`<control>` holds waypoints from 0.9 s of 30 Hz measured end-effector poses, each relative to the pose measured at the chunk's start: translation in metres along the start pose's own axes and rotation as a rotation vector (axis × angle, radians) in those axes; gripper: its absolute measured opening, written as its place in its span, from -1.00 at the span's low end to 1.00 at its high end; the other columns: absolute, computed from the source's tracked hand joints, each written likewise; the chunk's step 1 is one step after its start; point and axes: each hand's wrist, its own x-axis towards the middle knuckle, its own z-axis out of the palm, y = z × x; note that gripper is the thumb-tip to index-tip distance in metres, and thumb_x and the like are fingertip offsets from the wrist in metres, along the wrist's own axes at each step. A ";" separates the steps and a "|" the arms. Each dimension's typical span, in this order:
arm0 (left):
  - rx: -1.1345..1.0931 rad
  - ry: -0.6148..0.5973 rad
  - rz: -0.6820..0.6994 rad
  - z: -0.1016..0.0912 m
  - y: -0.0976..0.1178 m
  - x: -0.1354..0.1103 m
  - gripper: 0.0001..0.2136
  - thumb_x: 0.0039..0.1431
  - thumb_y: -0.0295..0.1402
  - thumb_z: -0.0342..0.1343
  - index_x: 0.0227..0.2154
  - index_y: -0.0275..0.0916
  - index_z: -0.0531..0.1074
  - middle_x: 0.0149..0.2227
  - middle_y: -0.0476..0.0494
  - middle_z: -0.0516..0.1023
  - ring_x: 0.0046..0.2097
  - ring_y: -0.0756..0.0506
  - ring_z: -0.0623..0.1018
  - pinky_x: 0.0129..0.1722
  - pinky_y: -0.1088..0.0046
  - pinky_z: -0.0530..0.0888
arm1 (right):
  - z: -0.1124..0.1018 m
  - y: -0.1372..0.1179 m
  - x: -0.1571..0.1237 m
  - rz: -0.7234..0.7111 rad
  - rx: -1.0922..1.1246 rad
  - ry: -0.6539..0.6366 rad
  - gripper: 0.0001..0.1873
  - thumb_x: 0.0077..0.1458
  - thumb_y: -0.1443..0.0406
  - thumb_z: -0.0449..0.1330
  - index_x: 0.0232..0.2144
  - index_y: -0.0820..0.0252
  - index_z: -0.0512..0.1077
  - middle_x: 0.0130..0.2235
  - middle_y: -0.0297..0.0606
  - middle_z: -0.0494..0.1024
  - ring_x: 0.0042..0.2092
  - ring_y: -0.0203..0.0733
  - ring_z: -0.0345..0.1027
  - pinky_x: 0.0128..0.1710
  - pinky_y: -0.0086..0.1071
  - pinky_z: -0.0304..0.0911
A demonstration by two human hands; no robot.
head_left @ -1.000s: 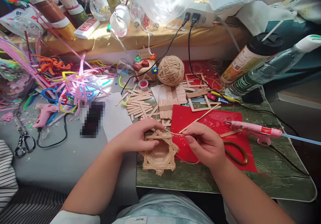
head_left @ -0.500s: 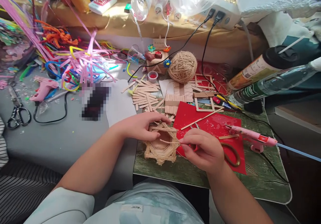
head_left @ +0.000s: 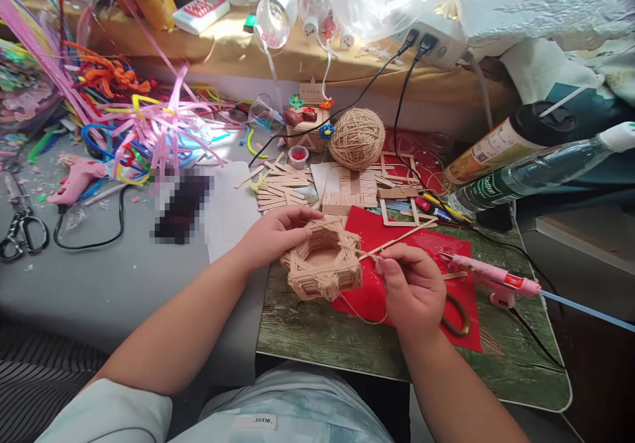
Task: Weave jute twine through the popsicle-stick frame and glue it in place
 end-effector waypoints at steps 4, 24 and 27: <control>-0.183 0.147 -0.044 -0.004 -0.007 0.007 -0.59 0.05 -0.30 0.39 0.00 -0.23 0.63 -0.02 -0.20 0.71 -0.11 -0.18 0.69 -0.13 0.31 0.62 | 0.000 0.004 0.004 0.089 0.092 0.072 -0.87 0.31 0.18 0.37 -0.17 0.07 0.58 -0.30 -0.29 0.55 -0.37 -0.25 0.38 -0.40 -0.38 0.34; -0.058 -0.108 -0.128 0.016 -0.001 -0.003 -0.70 0.13 -0.38 0.30 -0.05 -0.16 0.63 0.21 -0.20 0.61 0.06 -0.22 0.67 -0.03 0.28 0.60 | -0.005 -0.014 0.004 -0.098 0.156 -0.268 -0.93 0.38 0.20 0.31 -0.18 0.02 0.57 -0.02 -0.11 0.71 0.16 0.10 0.58 0.08 0.02 0.52; 0.035 -0.108 -0.078 0.014 -0.003 -0.001 -0.71 0.17 -0.33 0.30 -0.03 -0.17 0.65 0.12 -0.20 0.66 0.10 -0.26 0.65 0.12 0.15 0.57 | -0.003 -0.012 0.004 -0.128 0.071 -0.298 -0.95 0.40 0.26 0.28 -0.13 0.02 0.56 0.07 -0.09 0.68 0.11 0.03 0.60 0.07 -0.02 0.54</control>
